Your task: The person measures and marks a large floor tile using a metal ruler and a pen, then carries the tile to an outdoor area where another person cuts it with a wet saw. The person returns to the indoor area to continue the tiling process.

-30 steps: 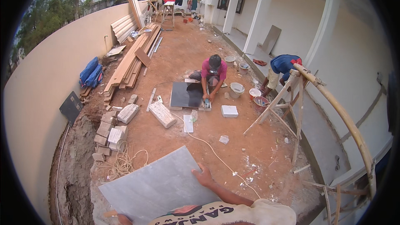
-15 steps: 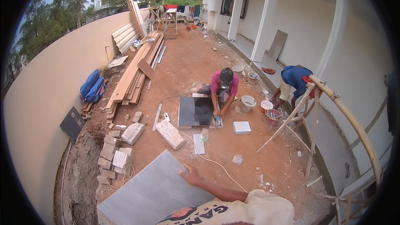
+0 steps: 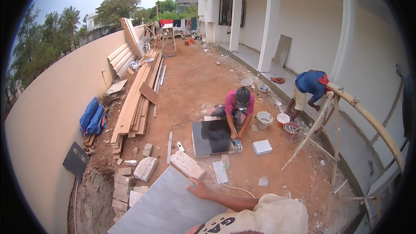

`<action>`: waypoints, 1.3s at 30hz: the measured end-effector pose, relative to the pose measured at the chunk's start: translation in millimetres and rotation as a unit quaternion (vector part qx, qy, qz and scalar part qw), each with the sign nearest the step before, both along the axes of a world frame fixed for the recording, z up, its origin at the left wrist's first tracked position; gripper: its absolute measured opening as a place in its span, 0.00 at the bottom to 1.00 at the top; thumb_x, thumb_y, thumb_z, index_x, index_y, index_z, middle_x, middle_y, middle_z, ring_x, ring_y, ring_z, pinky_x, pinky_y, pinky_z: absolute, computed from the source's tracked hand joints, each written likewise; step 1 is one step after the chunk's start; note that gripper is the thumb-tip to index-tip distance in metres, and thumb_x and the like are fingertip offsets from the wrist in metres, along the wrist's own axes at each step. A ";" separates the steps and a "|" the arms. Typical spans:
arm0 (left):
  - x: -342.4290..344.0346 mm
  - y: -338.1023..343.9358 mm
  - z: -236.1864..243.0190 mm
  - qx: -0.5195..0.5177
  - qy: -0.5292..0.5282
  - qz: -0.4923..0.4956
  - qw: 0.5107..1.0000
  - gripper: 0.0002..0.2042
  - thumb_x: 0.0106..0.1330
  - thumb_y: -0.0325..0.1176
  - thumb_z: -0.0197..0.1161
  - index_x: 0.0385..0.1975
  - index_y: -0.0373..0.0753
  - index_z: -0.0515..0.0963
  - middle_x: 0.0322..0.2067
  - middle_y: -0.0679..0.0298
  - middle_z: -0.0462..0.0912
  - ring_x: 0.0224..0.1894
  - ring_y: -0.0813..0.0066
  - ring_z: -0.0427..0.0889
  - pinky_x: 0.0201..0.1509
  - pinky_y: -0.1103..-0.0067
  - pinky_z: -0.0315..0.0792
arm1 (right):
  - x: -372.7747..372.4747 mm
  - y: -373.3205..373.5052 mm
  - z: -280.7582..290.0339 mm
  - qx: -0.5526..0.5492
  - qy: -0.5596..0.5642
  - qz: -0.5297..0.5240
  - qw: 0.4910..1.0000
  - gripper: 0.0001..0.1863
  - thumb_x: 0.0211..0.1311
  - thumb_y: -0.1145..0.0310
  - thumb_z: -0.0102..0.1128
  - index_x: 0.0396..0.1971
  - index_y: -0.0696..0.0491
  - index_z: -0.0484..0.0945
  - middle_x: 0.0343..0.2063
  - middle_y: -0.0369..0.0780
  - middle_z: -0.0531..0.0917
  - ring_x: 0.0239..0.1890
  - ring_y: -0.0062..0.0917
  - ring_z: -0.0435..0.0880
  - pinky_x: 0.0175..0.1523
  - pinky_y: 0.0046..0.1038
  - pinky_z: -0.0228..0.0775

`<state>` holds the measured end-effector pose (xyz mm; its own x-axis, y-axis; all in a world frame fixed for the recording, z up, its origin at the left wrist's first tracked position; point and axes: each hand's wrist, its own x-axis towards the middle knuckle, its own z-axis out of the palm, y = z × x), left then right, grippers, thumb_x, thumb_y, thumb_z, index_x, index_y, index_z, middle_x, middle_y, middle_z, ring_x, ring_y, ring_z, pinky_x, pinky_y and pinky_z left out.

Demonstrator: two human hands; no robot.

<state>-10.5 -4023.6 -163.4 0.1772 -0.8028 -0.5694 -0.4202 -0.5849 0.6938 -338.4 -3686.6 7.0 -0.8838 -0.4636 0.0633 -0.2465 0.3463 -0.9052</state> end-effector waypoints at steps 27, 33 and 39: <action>-127.5 -138.2 -37.0 -0.016 -0.084 0.168 0.982 0.34 0.70 0.54 0.47 0.50 0.19 0.73 0.50 0.43 0.78 0.53 0.52 0.78 0.57 0.68 0.69 | -315.2 -235.7 -51.7 -0.006 -0.189 0.051 0.981 0.12 0.57 0.73 0.57 0.41 0.62 0.76 0.34 0.42 0.81 0.38 0.24 0.77 0.46 0.28 0.68; -190.7 -171.6 -43.7 0.009 -0.002 0.150 0.989 0.32 0.69 0.53 0.51 0.49 0.20 0.74 0.49 0.46 0.79 0.51 0.55 0.78 0.56 0.68 0.69 | -388.8 -281.7 -97.2 0.072 -0.248 0.019 0.966 0.13 0.58 0.73 0.56 0.42 0.61 0.77 0.34 0.38 0.81 0.37 0.21 0.77 0.45 0.26 0.68; -238.0 -246.6 -98.1 0.047 -0.082 0.113 0.989 0.30 0.69 0.51 0.53 0.48 0.21 0.75 0.46 0.47 0.81 0.48 0.61 0.79 0.54 0.71 0.70 | -436.1 -337.1 -174.2 0.084 -0.304 0.010 0.949 0.13 0.58 0.72 0.56 0.43 0.59 0.79 0.35 0.36 0.82 0.36 0.20 0.77 0.44 0.25 0.68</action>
